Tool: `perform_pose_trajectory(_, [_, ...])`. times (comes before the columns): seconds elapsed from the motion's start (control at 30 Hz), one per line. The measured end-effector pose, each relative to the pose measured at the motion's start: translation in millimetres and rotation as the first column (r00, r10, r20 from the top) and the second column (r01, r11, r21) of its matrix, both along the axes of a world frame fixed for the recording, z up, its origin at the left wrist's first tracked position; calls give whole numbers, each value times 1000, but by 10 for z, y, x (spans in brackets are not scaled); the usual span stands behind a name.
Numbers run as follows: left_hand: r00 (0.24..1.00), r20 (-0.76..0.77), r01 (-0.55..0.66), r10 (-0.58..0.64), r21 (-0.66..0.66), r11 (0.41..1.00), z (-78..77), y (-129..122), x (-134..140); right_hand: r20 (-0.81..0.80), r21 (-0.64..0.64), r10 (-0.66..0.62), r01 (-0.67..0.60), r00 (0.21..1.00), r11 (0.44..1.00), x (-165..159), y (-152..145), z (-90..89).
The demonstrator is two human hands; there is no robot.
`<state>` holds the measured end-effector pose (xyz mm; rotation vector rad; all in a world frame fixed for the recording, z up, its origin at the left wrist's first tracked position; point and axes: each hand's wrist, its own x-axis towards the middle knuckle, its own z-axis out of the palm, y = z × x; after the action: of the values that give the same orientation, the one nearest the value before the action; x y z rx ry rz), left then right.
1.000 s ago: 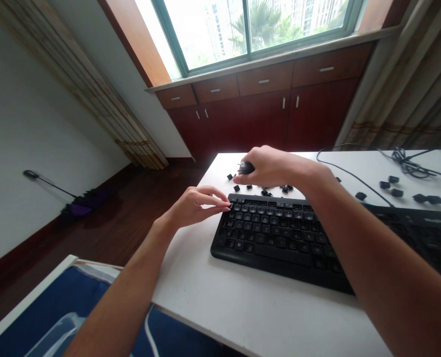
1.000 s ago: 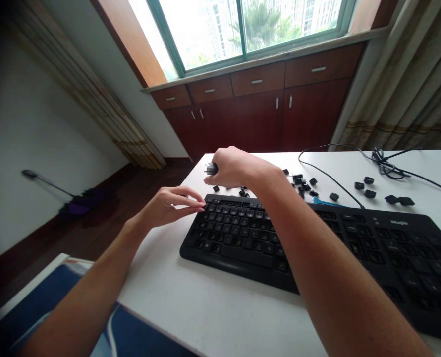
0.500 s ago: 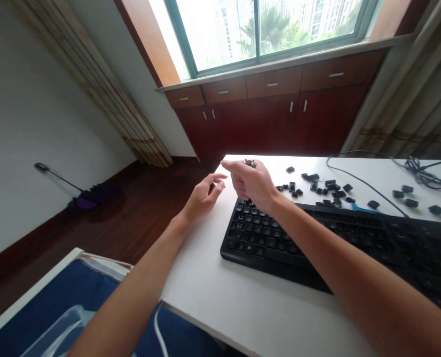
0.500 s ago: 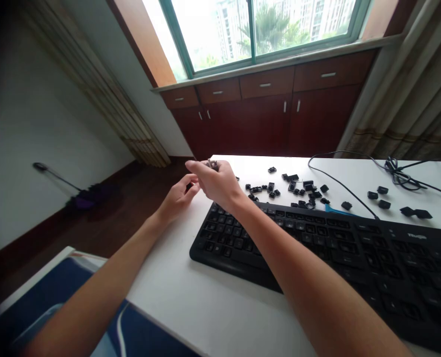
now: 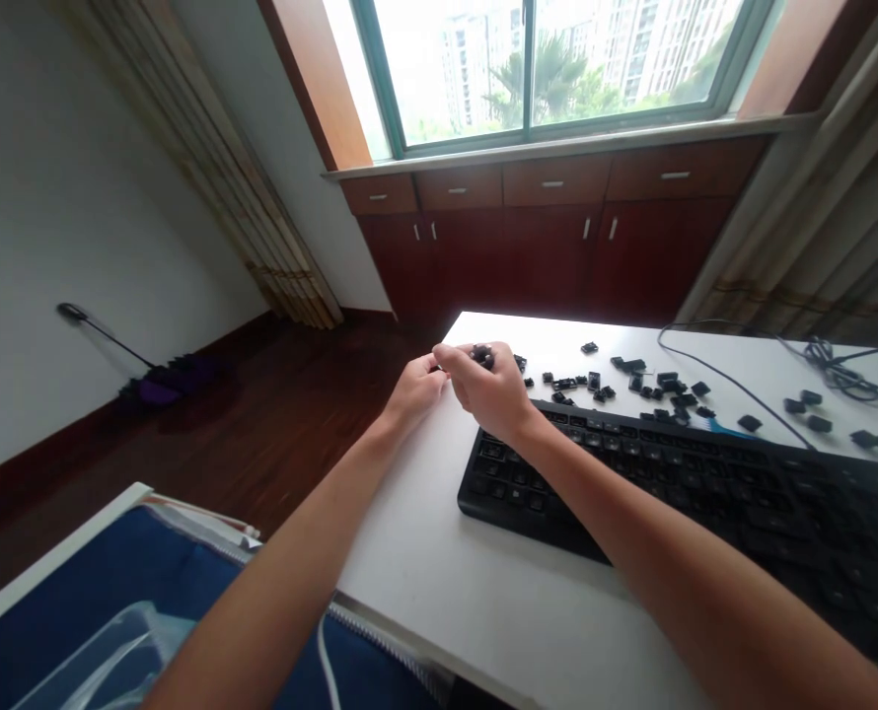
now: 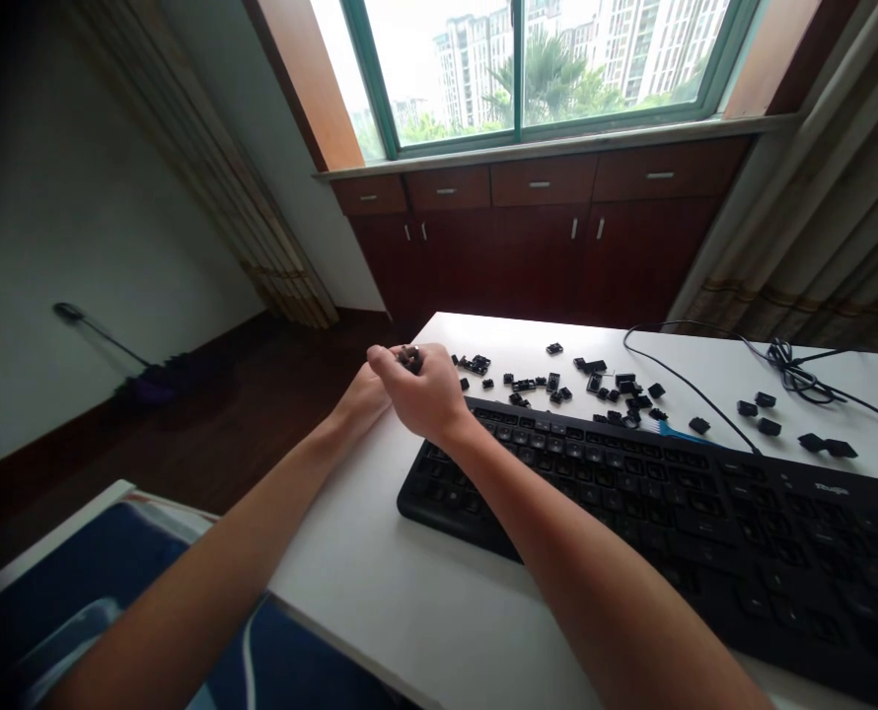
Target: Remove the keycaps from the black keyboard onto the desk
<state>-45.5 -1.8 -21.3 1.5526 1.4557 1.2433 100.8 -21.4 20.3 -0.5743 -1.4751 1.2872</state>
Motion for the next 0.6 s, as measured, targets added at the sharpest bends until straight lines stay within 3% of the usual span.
perform_pose_trajectory(0.23, [995, 30, 95, -96, 34, 995, -137, 57, -61, 28, -98, -55, 57, 998, 993, 161, 28, 63])
perform_pose_trajectory(0.47, [961, 26, 268, -274, 136, 954, -64, -48, 62, 109, -69, -178, 186, 978, 980, 442, 216, 239])
perform_pose_trajectory(0.6, [967, -94, 250, -235, 206, 946, -42, -137, 126, 270, -72, -161, 187, 949, 980, 637, 384, 144])
